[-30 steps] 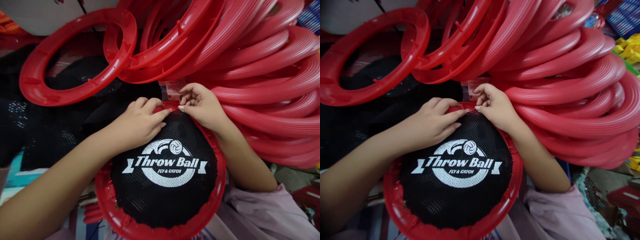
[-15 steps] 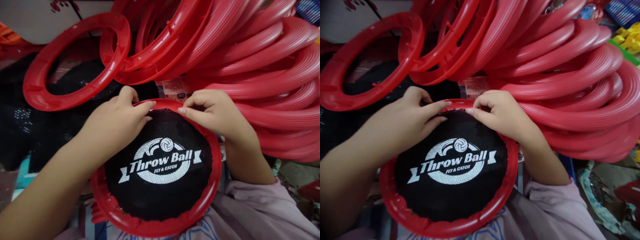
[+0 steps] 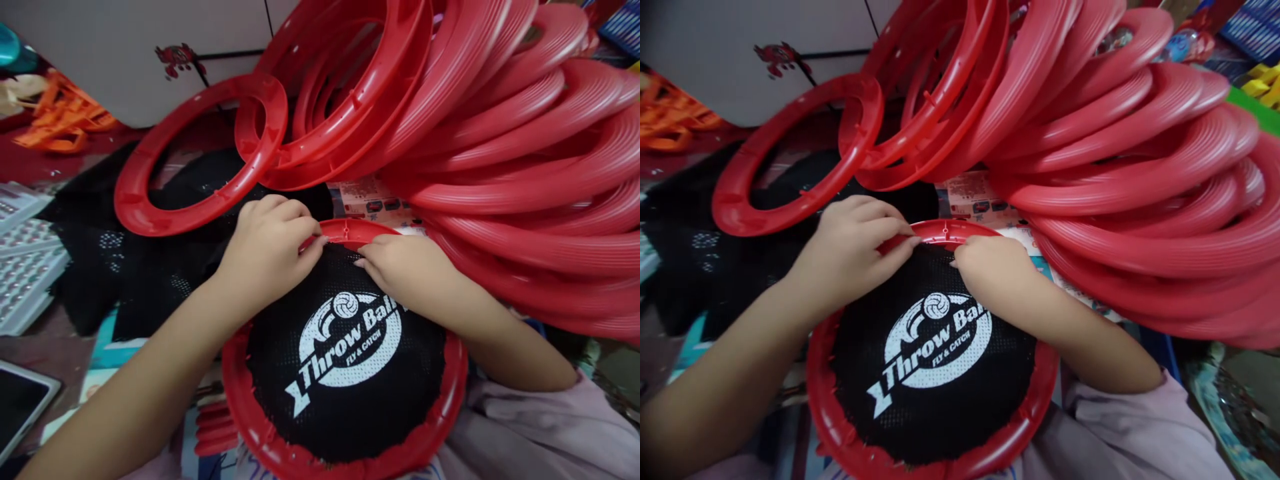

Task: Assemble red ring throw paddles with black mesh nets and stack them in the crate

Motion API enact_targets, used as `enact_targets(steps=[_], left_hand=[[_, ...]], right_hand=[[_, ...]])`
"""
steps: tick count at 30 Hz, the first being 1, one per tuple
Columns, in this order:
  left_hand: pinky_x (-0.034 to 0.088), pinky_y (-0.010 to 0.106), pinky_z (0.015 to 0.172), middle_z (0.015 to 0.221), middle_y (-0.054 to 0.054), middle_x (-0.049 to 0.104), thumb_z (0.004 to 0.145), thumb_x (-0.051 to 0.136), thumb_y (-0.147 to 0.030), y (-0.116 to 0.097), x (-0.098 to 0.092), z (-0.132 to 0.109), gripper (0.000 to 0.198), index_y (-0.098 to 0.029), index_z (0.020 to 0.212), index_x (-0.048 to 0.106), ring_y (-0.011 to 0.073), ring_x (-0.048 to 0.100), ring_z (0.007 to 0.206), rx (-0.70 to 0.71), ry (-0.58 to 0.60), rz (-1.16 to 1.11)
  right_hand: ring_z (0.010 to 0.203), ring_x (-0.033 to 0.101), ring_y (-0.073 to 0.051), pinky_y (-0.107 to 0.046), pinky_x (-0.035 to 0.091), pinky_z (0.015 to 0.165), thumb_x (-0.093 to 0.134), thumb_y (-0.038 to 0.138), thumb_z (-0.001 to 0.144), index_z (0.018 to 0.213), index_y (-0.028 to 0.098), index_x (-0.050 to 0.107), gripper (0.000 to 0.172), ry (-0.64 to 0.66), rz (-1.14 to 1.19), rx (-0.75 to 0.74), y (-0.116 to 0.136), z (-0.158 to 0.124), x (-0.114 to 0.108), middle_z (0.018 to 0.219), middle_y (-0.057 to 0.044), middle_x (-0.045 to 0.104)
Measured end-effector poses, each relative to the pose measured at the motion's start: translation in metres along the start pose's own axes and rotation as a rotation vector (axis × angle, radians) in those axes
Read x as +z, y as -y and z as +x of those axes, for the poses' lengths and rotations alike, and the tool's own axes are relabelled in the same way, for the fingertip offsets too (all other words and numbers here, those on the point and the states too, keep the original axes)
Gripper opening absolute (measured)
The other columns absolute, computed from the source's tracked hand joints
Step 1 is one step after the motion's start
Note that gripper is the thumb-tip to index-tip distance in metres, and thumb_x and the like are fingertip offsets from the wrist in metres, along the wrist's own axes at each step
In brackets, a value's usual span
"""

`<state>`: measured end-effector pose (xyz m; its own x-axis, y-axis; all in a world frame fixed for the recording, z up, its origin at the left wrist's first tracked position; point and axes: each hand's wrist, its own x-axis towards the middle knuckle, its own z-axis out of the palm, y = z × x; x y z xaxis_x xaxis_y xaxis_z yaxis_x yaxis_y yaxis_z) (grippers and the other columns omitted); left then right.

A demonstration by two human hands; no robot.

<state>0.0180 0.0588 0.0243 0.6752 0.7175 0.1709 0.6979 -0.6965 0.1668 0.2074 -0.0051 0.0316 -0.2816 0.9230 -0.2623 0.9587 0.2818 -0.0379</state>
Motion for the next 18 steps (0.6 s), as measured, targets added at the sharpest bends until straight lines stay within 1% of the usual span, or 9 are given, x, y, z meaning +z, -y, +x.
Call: enact_targets(steps=[2,4,6,9,12,13,15,17,18], left_hand=[[0.044,0.047,0.094,0.103,0.009,0.068,0.088,0.053,-0.034,0.004,0.008,0.005,0.026,-0.019,0.086,0.073,0.0279,0.059,0.102,0.001,0.009,-0.136],[0.044,0.047,0.098,0.110,0.009,0.066,0.087,0.056,-0.034,0.006,0.013,0.006,0.024,-0.018,0.089,0.075,0.0276,0.059,0.107,0.015,0.030,-0.249],[0.043,0.047,0.100,0.111,0.010,0.066,0.085,0.060,-0.033,0.008,0.015,0.007,0.023,-0.016,0.090,0.075,0.0272,0.059,0.108,0.025,0.054,-0.336],[0.045,0.043,0.098,0.109,0.008,0.066,0.082,0.064,-0.030,0.009,0.016,0.007,0.019,-0.016,0.088,0.075,0.0241,0.062,0.104,0.004,0.085,-0.458],[0.048,0.034,0.091,0.102,0.005,0.067,0.079,0.067,-0.026,0.010,0.017,0.008,0.012,-0.016,0.081,0.074,0.0187,0.064,0.094,-0.059,0.062,-0.608],[0.048,0.032,0.088,0.099,0.005,0.066,0.077,0.068,-0.025,0.010,0.017,0.009,0.010,-0.016,0.079,0.074,0.0177,0.064,0.091,-0.086,0.050,-0.646],[0.048,0.031,0.085,0.094,0.004,0.065,0.076,0.069,-0.025,0.010,0.017,0.009,0.009,-0.016,0.074,0.071,0.0172,0.063,0.089,-0.134,0.026,-0.678],[0.047,0.032,0.082,0.090,0.003,0.062,0.076,0.069,-0.026,0.010,0.017,0.010,0.010,-0.016,0.072,0.069,0.0174,0.061,0.086,-0.175,0.013,-0.651],[0.046,0.032,0.081,0.088,0.002,0.060,0.076,0.068,-0.027,0.010,0.017,0.011,0.011,-0.016,0.071,0.068,0.0173,0.060,0.084,-0.197,0.010,-0.625]], right_hand=[[0.081,0.068,-0.027,-0.033,0.031,0.056,0.045,0.029,0.098,0.096,0.016,0.070,0.028,-0.010,-0.004,0.018,0.001,0.000,0.001,0.092,-0.008,0.073],[0.081,0.067,-0.026,-0.033,0.030,0.056,0.048,0.027,0.096,0.096,0.016,0.070,0.024,-0.032,0.017,0.018,0.000,0.000,0.002,0.093,-0.008,0.073],[0.082,0.066,-0.024,-0.031,0.031,0.058,0.052,0.024,0.093,0.095,0.017,0.069,0.019,-0.105,0.064,0.006,-0.001,0.000,0.003,0.094,-0.008,0.072],[0.082,0.063,-0.022,-0.030,0.035,0.063,0.057,0.018,0.086,0.086,0.015,0.067,0.010,-0.244,0.156,-0.007,-0.004,0.000,0.003,0.092,-0.007,0.069],[0.072,0.059,-0.018,-0.029,0.035,0.063,0.059,0.015,0.082,0.080,0.015,0.065,0.006,-0.279,0.266,0.011,-0.010,0.001,0.003,0.080,-0.004,0.067],[0.070,0.058,-0.017,-0.028,0.035,0.062,0.059,0.015,0.082,0.083,0.015,0.066,0.008,-0.279,0.309,0.002,-0.011,0.002,0.003,0.078,-0.003,0.067],[0.073,0.059,-0.016,-0.027,0.037,0.064,0.056,0.014,0.084,0.095,0.017,0.070,0.018,-0.280,0.383,-0.061,-0.015,0.003,0.004,0.083,-0.003,0.069],[0.081,0.061,-0.017,-0.027,0.040,0.069,0.052,0.013,0.086,0.107,0.019,0.072,0.030,-0.294,0.417,-0.154,-0.017,0.005,0.006,0.091,-0.004,0.069],[0.082,0.061,-0.018,-0.028,0.040,0.070,0.050,0.013,0.087,0.110,0.021,0.073,0.033,-0.301,0.415,-0.186,-0.018,0.005,0.007,0.093,-0.005,0.068]])
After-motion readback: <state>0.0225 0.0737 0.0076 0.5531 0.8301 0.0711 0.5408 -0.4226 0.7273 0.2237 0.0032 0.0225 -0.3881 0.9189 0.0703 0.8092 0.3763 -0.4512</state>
